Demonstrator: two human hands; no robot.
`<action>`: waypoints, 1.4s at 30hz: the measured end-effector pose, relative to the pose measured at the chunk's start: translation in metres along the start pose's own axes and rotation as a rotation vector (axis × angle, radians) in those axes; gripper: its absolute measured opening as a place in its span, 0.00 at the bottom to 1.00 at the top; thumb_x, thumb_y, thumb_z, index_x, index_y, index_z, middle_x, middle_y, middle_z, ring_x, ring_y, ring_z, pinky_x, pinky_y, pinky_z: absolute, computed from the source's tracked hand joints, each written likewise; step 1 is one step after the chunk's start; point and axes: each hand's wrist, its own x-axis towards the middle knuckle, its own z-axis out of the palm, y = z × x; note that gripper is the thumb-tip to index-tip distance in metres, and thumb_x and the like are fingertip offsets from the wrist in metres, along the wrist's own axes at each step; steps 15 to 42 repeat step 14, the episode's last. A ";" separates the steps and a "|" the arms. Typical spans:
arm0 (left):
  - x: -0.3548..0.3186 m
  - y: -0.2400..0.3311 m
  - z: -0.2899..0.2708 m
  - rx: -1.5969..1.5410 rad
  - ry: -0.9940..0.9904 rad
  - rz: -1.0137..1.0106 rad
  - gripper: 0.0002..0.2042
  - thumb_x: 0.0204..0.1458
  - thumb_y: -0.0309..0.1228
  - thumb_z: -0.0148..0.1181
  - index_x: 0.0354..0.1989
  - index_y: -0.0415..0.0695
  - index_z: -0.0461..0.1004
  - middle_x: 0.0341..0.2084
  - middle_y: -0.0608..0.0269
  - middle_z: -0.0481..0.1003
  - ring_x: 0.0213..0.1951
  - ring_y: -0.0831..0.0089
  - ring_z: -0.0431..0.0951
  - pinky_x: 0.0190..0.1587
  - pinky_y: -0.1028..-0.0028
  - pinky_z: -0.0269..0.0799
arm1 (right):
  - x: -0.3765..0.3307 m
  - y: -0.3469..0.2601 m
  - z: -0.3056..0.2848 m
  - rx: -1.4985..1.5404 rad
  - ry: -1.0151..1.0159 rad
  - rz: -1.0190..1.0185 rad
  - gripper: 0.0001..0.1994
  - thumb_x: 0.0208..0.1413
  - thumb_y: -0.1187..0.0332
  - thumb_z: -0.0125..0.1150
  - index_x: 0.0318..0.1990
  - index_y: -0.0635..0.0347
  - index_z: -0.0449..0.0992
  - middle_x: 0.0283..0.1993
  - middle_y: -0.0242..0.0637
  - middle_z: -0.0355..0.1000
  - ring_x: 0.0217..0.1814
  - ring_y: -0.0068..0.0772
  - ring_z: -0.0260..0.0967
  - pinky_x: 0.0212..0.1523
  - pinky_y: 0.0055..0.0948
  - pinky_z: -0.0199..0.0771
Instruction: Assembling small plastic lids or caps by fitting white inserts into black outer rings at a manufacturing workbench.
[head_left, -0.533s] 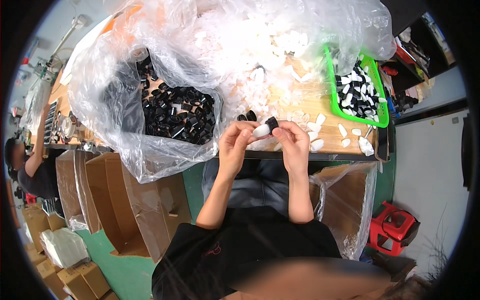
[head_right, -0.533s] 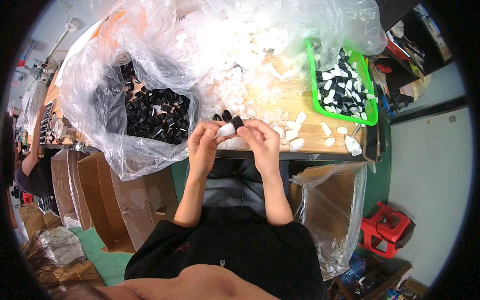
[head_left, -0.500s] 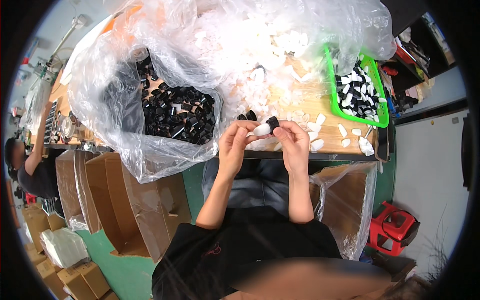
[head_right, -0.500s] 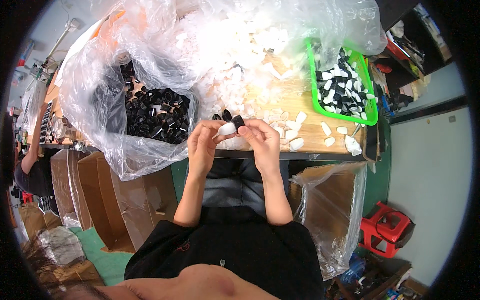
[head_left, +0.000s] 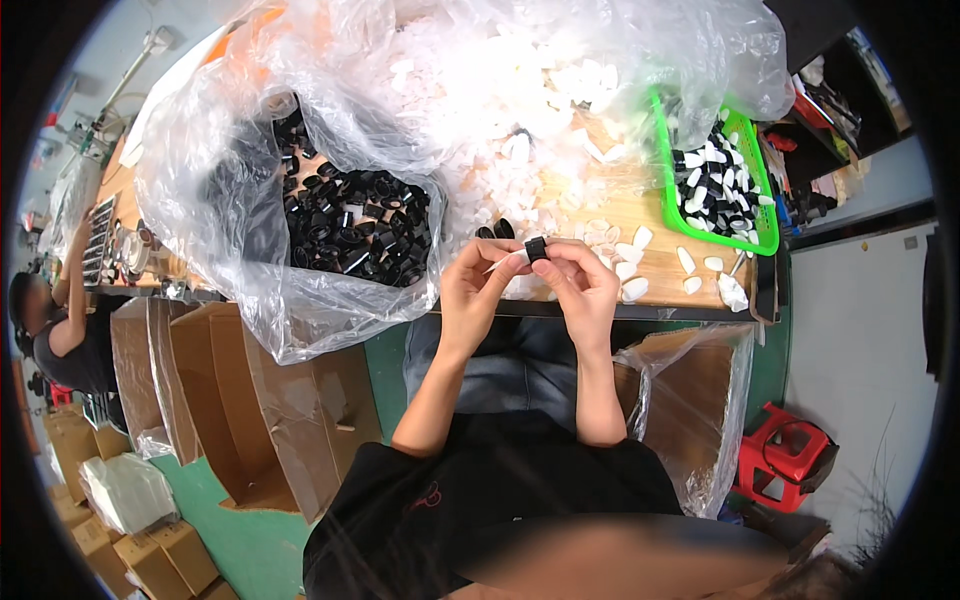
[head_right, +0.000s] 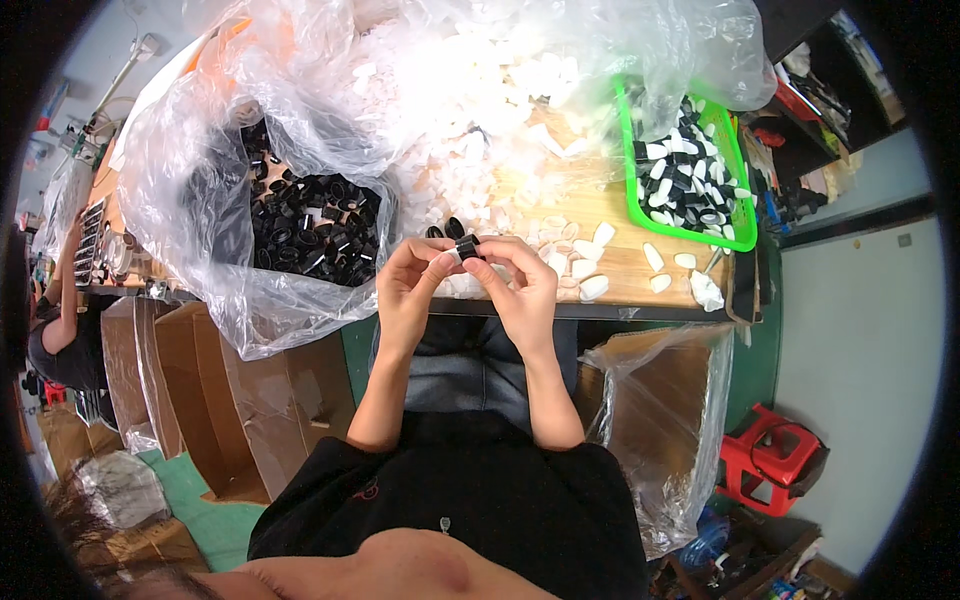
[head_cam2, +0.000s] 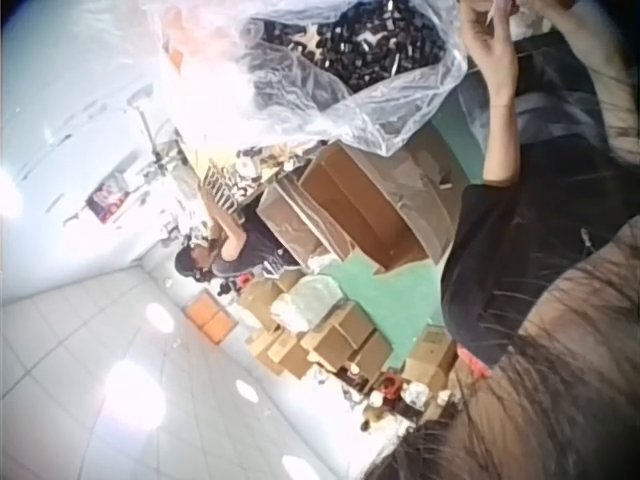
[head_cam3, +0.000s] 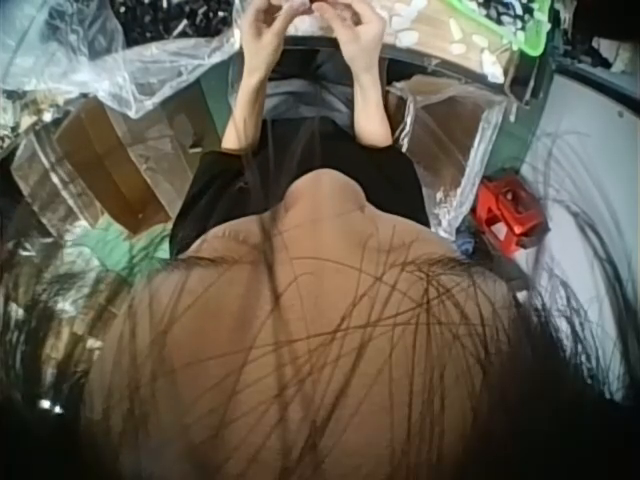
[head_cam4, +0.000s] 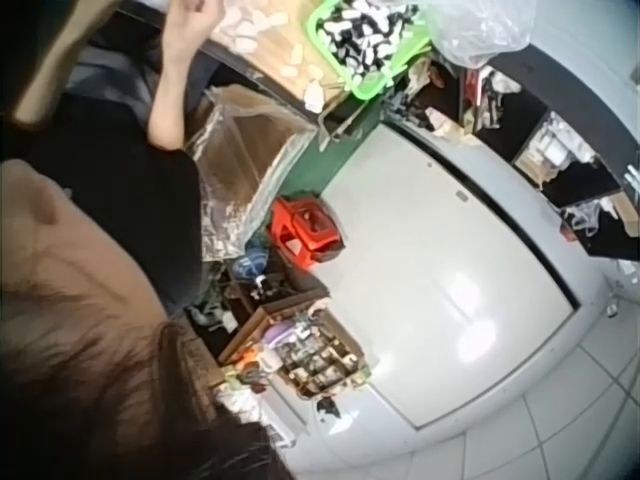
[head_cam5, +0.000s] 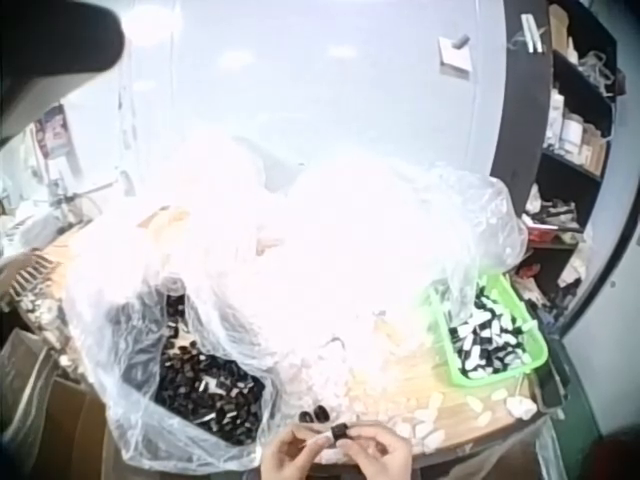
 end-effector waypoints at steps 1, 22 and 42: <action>0.000 -0.001 -0.001 0.000 0.000 0.000 0.03 0.59 0.20 0.58 0.37 0.34 0.71 0.41 0.56 0.76 0.40 0.72 0.78 0.47 0.73 0.76 | 0.000 -0.001 0.000 -0.026 0.000 -0.034 0.09 0.52 0.79 0.68 0.40 0.69 0.78 0.40 0.40 0.77 0.45 0.28 0.74 0.47 0.24 0.73; 0.006 -0.019 -0.023 0.006 -0.176 -0.054 0.10 0.59 0.21 0.57 0.49 0.36 0.72 0.42 0.60 0.77 0.46 0.73 0.77 0.52 0.74 0.70 | 0.003 -0.020 0.003 -0.761 -0.101 -0.517 0.12 0.46 0.78 0.70 0.38 0.60 0.75 0.42 0.36 0.78 0.41 0.41 0.75 0.41 0.34 0.75; 0.006 -0.019 -0.023 0.006 -0.176 -0.054 0.10 0.59 0.21 0.57 0.49 0.36 0.72 0.42 0.60 0.77 0.46 0.73 0.77 0.52 0.74 0.70 | 0.003 -0.020 0.003 -0.761 -0.101 -0.517 0.12 0.46 0.78 0.70 0.38 0.60 0.75 0.42 0.36 0.78 0.41 0.41 0.75 0.41 0.34 0.75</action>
